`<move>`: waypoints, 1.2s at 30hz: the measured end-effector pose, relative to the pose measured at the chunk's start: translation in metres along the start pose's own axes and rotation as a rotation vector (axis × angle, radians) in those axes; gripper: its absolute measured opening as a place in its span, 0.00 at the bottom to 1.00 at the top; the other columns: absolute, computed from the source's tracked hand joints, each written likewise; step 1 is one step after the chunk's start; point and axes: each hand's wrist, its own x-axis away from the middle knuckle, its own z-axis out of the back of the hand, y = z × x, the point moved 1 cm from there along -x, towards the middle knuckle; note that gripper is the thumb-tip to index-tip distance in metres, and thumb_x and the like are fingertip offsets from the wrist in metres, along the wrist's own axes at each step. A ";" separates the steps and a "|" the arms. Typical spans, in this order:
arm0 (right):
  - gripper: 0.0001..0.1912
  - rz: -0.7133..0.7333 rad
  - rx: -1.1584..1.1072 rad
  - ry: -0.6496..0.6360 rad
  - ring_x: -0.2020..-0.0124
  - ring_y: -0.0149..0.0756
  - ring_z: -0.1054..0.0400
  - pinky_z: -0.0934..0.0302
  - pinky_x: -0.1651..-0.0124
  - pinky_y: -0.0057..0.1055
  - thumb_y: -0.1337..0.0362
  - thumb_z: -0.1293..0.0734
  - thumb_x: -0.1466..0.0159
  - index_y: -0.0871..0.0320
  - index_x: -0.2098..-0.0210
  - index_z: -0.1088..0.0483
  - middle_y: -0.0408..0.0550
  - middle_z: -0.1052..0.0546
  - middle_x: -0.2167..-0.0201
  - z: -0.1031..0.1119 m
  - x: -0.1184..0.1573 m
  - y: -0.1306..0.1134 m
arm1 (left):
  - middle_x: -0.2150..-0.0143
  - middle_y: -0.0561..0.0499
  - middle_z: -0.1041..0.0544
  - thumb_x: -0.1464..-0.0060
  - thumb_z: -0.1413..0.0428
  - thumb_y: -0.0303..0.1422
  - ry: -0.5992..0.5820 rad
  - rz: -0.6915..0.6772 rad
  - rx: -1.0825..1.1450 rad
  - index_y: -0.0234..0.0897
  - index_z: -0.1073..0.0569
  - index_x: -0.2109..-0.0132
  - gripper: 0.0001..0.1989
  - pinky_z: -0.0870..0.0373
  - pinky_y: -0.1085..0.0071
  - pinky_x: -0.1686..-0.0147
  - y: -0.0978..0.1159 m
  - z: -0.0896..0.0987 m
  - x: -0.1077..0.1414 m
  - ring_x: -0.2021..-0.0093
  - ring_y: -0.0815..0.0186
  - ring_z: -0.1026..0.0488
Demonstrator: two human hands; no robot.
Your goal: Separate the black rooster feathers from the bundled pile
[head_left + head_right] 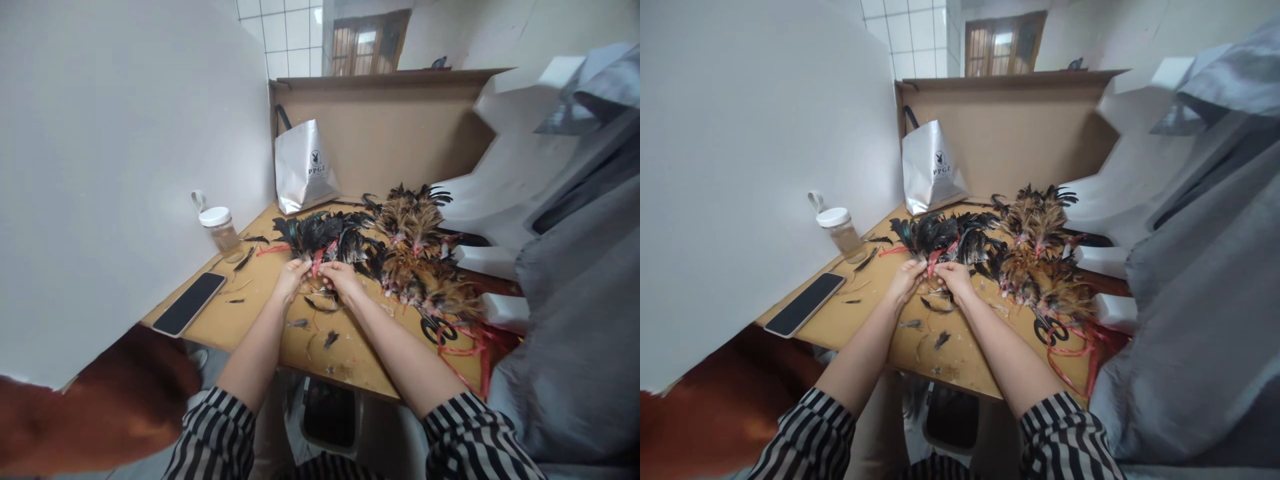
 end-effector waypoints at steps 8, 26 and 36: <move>0.11 -0.032 0.005 -0.039 0.85 0.22 0.42 0.53 0.88 0.18 0.61 0.31 0.55 0.61 0.75 0.31 0.45 0.27 0.78 0.001 0.001 -0.001 | 0.81 0.53 0.30 0.62 0.39 0.36 0.035 -0.008 -0.062 0.31 0.30 0.77 0.12 0.39 0.77 0.76 -0.002 0.001 -0.002 0.79 0.75 0.35; 0.11 -0.035 -0.010 -0.032 0.87 0.20 0.45 0.52 0.87 0.18 0.66 0.32 0.57 0.62 0.73 0.32 0.42 0.29 0.82 0.004 -0.001 -0.001 | 0.81 0.53 0.30 0.62 0.39 0.36 0.028 -0.005 -0.092 0.31 0.32 0.78 0.12 0.41 0.77 0.78 -0.003 0.000 0.000 0.81 0.75 0.37; 0.08 -0.010 -0.018 0.008 0.85 0.22 0.42 0.50 0.87 0.18 0.64 0.32 0.56 0.61 0.76 0.33 0.46 0.27 0.79 0.006 -0.004 0.002 | 0.78 0.49 0.27 0.63 0.39 0.37 0.010 0.032 -0.115 0.30 0.29 0.74 0.13 0.39 0.77 0.79 -0.002 -0.002 0.001 0.80 0.74 0.35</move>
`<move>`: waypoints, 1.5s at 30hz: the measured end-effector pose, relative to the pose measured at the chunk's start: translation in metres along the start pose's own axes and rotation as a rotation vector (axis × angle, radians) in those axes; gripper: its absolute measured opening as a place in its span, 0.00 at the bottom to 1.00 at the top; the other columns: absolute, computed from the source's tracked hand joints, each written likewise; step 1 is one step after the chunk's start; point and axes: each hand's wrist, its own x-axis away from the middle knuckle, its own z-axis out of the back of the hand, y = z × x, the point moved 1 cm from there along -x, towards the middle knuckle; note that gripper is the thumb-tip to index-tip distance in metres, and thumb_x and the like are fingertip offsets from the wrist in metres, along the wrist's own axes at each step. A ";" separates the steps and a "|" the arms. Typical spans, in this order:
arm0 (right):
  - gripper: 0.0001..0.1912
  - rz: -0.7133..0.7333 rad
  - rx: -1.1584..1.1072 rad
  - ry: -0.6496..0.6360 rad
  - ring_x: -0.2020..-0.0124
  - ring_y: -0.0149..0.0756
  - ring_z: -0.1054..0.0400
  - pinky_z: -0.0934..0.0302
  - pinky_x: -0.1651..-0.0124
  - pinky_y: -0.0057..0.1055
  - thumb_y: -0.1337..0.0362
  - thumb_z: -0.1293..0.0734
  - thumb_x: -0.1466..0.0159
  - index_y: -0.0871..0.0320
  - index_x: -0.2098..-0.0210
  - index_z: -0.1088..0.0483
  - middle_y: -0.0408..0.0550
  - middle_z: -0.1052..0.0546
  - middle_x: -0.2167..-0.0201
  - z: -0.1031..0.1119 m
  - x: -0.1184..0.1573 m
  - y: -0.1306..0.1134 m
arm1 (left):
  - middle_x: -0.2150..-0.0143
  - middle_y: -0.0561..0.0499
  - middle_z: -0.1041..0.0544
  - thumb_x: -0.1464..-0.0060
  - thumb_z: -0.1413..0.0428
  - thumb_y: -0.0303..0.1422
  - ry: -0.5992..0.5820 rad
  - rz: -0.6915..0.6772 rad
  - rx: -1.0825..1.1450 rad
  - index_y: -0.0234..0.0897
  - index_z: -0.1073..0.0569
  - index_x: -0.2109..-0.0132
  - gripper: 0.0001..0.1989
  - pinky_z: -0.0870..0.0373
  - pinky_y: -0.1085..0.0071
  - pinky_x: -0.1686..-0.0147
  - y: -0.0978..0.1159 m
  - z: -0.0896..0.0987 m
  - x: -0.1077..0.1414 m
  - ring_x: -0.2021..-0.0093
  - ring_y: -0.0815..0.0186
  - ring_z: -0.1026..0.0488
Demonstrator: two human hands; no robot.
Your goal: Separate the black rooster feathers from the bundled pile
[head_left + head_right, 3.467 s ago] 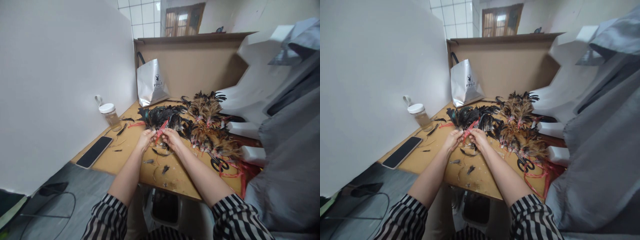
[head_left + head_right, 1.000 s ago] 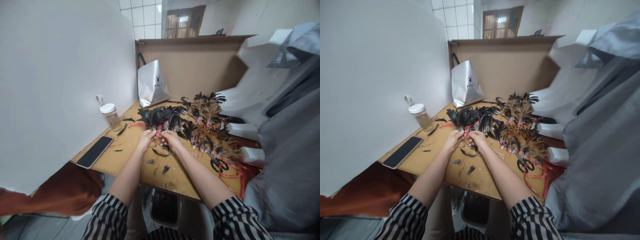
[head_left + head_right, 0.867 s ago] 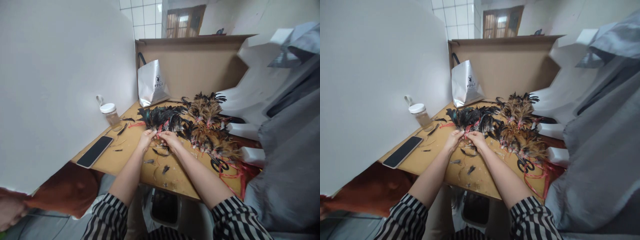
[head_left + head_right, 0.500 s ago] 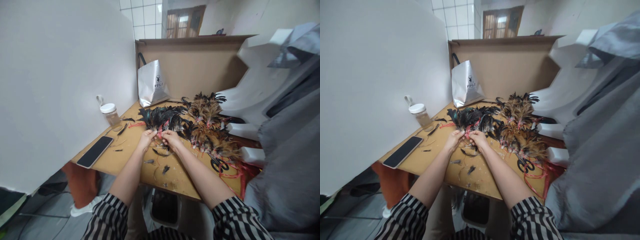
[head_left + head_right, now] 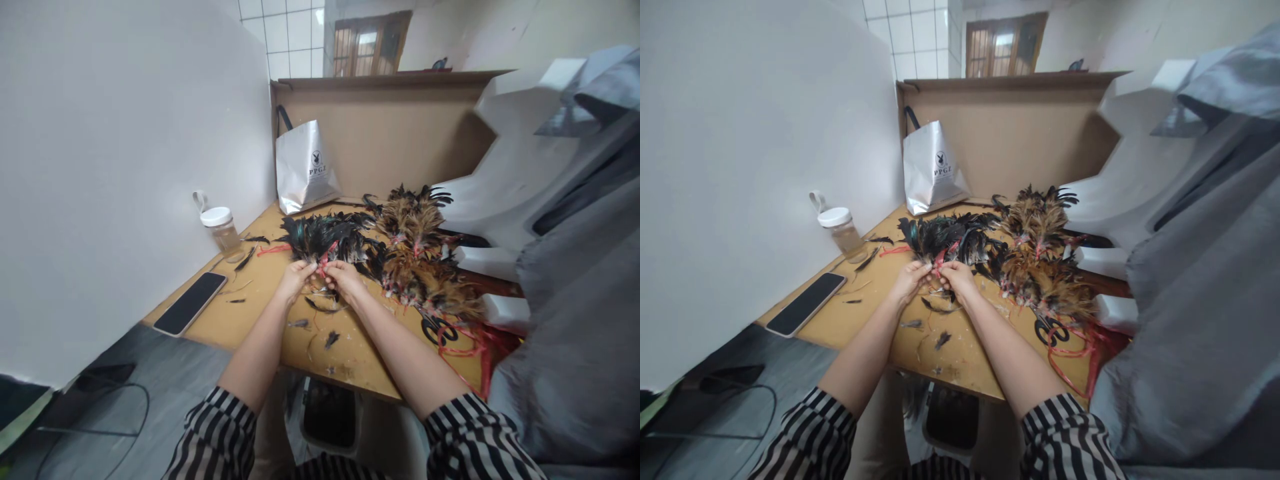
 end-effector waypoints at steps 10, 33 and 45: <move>0.10 0.020 -0.113 -0.015 0.86 0.22 0.43 0.52 0.86 0.19 0.66 0.31 0.57 0.60 0.76 0.35 0.43 0.28 0.82 0.002 0.000 -0.004 | 0.79 0.50 0.28 0.61 0.40 0.36 -0.033 0.008 -0.017 0.30 0.28 0.75 0.11 0.39 0.77 0.78 -0.005 0.005 -0.002 0.81 0.74 0.35; 0.10 -0.129 -0.164 -0.102 0.86 0.20 0.45 0.54 0.87 0.17 0.67 0.29 0.55 0.62 0.76 0.34 0.47 0.26 0.80 0.010 0.003 -0.016 | 0.76 0.48 0.26 0.61 0.39 0.34 -0.096 0.034 0.066 0.28 0.27 0.72 0.11 0.37 0.76 0.73 -0.001 0.002 0.001 0.78 0.73 0.33; 0.12 0.127 0.145 -0.015 0.88 0.20 0.49 0.57 0.86 0.20 0.62 0.29 0.57 0.61 0.79 0.36 0.37 0.36 0.89 0.000 0.009 -0.012 | 0.73 0.47 0.25 0.63 0.38 0.32 -0.076 0.049 0.115 0.28 0.27 0.71 0.11 0.34 0.74 0.67 0.002 -0.001 0.002 0.72 0.71 0.29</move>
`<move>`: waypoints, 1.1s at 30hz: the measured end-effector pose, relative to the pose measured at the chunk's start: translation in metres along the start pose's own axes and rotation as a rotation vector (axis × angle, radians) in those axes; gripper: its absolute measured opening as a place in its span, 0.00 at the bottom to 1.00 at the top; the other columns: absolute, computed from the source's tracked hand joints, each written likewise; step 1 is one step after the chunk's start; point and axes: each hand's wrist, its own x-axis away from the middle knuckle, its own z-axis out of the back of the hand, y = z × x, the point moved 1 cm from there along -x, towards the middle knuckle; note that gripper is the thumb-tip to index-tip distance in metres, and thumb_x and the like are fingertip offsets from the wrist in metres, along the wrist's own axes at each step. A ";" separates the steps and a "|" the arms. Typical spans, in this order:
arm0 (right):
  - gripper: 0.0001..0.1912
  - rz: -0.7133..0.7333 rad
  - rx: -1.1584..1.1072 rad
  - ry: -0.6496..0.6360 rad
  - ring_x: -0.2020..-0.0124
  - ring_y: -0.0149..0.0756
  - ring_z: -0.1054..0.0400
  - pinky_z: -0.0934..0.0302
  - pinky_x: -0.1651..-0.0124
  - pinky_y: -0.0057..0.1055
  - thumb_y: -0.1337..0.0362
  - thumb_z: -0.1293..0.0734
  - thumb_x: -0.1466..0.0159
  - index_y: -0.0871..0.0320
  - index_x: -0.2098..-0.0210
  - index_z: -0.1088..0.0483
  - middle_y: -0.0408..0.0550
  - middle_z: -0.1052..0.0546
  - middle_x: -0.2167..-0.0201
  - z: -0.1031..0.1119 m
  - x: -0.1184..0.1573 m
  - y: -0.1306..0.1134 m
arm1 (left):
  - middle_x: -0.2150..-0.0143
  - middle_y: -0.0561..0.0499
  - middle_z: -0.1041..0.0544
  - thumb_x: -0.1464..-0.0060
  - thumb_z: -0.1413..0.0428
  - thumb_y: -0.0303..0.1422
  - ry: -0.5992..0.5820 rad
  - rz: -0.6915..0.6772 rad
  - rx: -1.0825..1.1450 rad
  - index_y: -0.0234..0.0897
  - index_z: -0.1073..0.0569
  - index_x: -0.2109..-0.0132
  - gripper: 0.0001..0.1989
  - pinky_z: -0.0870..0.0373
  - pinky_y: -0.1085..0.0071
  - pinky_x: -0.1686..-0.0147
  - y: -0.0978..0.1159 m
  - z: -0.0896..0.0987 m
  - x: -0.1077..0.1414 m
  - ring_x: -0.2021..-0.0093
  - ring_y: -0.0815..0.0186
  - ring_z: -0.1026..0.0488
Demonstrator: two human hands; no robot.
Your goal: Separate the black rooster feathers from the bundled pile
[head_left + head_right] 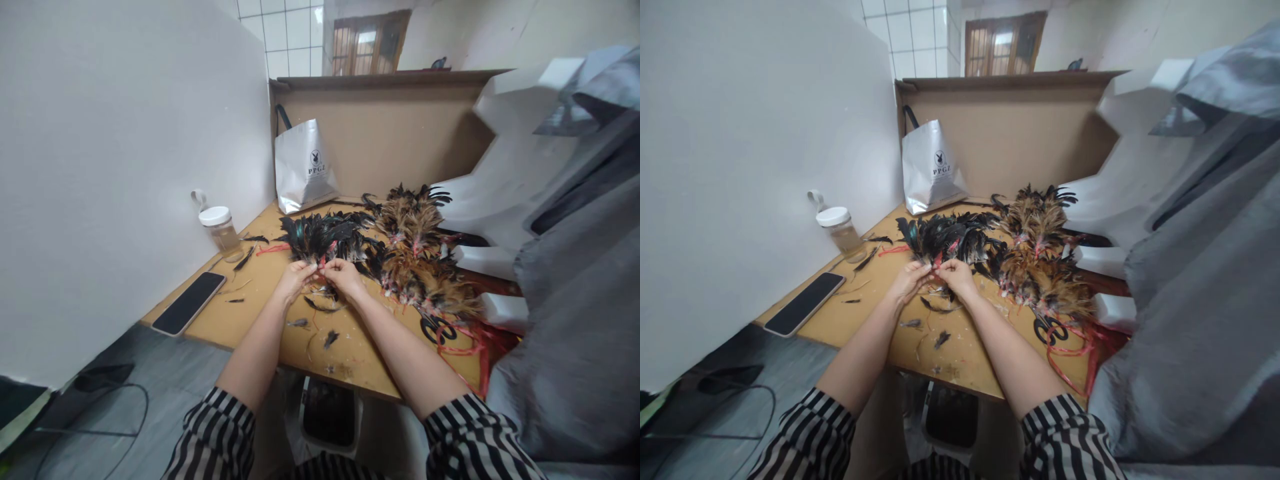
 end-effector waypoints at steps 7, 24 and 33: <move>0.13 -0.106 -0.060 -0.102 0.88 0.22 0.46 0.55 0.86 0.20 0.61 0.29 0.57 0.60 0.79 0.36 0.39 0.34 0.89 0.003 -0.001 0.006 | 0.80 0.50 0.28 0.62 0.39 0.35 0.030 -0.026 -0.078 0.28 0.29 0.75 0.12 0.36 0.74 0.76 -0.002 0.000 -0.002 0.80 0.71 0.33; 0.11 -0.174 -0.092 -0.123 0.87 0.20 0.46 0.58 0.87 0.18 0.60 0.31 0.55 0.62 0.75 0.31 0.42 0.31 0.84 0.008 0.001 0.001 | 0.79 0.50 0.28 0.61 0.40 0.36 0.032 -0.061 -0.119 0.29 0.30 0.74 0.12 0.36 0.73 0.75 -0.004 0.003 -0.003 0.80 0.70 0.32; 0.10 -0.231 -0.076 -0.176 0.88 0.20 0.47 0.58 0.87 0.18 0.62 0.31 0.55 0.62 0.76 0.32 0.40 0.33 0.87 0.015 -0.002 0.003 | 0.79 0.50 0.28 0.63 0.39 0.37 0.104 -0.051 -0.138 0.30 0.28 0.72 0.14 0.35 0.73 0.75 -0.002 0.005 -0.002 0.77 0.67 0.30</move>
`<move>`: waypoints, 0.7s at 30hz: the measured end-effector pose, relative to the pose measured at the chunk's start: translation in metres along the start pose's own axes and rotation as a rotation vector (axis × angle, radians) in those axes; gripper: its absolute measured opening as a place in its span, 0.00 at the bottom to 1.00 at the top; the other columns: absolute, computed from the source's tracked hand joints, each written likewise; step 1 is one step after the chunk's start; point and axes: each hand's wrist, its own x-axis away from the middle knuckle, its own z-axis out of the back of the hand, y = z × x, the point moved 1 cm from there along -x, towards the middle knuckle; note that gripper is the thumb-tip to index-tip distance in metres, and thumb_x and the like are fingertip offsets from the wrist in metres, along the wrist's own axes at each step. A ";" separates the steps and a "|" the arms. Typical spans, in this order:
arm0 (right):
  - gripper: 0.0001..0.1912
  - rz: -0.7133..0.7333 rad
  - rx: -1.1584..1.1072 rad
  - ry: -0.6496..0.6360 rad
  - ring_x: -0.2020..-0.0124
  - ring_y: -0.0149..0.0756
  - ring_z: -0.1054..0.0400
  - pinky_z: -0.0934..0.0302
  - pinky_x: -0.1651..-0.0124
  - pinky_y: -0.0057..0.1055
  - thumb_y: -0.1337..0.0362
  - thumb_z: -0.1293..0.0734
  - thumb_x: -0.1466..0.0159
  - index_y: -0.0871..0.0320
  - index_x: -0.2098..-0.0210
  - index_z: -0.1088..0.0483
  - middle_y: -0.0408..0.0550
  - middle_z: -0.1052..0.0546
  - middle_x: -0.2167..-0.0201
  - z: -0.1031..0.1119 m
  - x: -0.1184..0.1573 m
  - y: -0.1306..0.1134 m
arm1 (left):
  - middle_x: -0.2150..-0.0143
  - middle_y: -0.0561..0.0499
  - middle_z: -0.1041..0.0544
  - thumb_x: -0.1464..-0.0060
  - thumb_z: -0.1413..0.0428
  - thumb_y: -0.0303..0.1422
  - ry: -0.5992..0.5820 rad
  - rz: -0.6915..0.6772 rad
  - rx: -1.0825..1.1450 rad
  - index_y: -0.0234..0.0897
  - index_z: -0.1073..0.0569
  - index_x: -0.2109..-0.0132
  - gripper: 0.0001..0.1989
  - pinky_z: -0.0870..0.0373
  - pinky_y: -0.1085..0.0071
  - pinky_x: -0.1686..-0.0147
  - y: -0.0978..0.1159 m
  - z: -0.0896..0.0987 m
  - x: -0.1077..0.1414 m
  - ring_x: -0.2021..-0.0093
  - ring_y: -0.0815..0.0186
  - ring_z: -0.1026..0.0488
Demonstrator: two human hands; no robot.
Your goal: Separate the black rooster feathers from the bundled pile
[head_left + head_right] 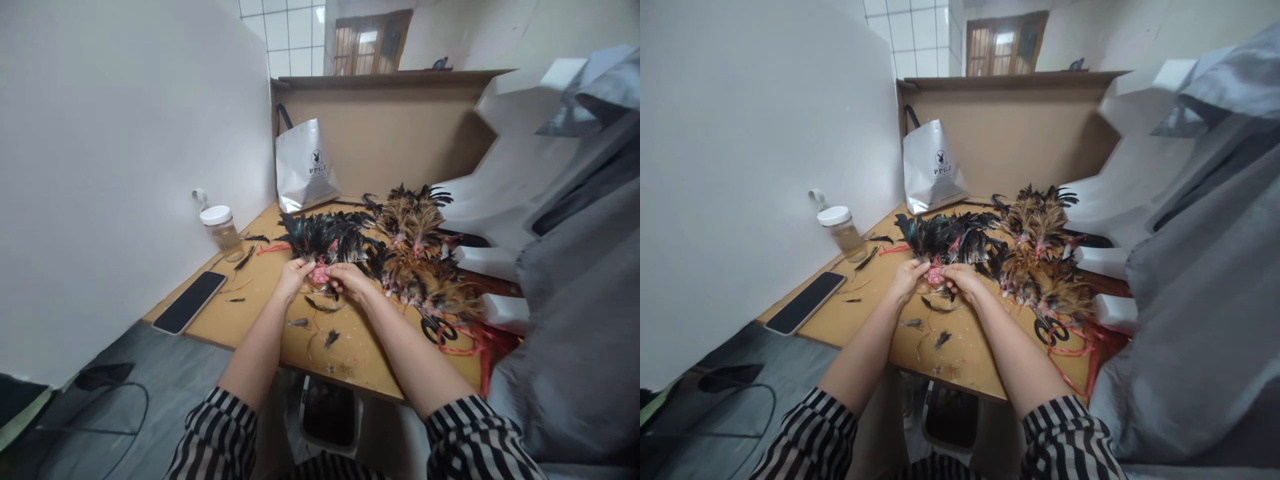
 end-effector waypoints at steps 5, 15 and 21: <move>0.10 0.006 -0.001 -0.001 0.86 0.20 0.45 0.58 0.88 0.17 0.61 0.31 0.54 0.62 0.75 0.31 0.43 0.29 0.81 0.003 0.000 0.000 | 0.79 0.51 0.28 0.63 0.39 0.37 0.002 -0.032 -0.002 0.30 0.28 0.72 0.13 0.35 0.73 0.74 0.000 0.000 0.000 0.76 0.68 0.31; 0.11 -0.003 0.100 -0.075 0.88 0.19 0.48 0.60 0.88 0.18 0.61 0.30 0.56 0.62 0.77 0.31 0.40 0.32 0.85 -0.001 0.004 -0.002 | 0.83 0.55 0.34 0.61 0.40 0.38 -0.003 -0.066 -0.038 0.32 0.33 0.78 0.14 0.40 0.76 0.78 -0.001 0.004 -0.002 0.82 0.74 0.38; 0.12 -0.045 0.077 -0.157 0.87 0.19 0.46 0.59 0.87 0.18 0.62 0.29 0.56 0.63 0.76 0.31 0.44 0.29 0.80 0.014 0.003 -0.008 | 0.82 0.55 0.33 0.62 0.40 0.38 0.005 -0.060 -0.013 0.31 0.31 0.77 0.13 0.40 0.77 0.78 0.001 0.004 -0.002 0.82 0.75 0.38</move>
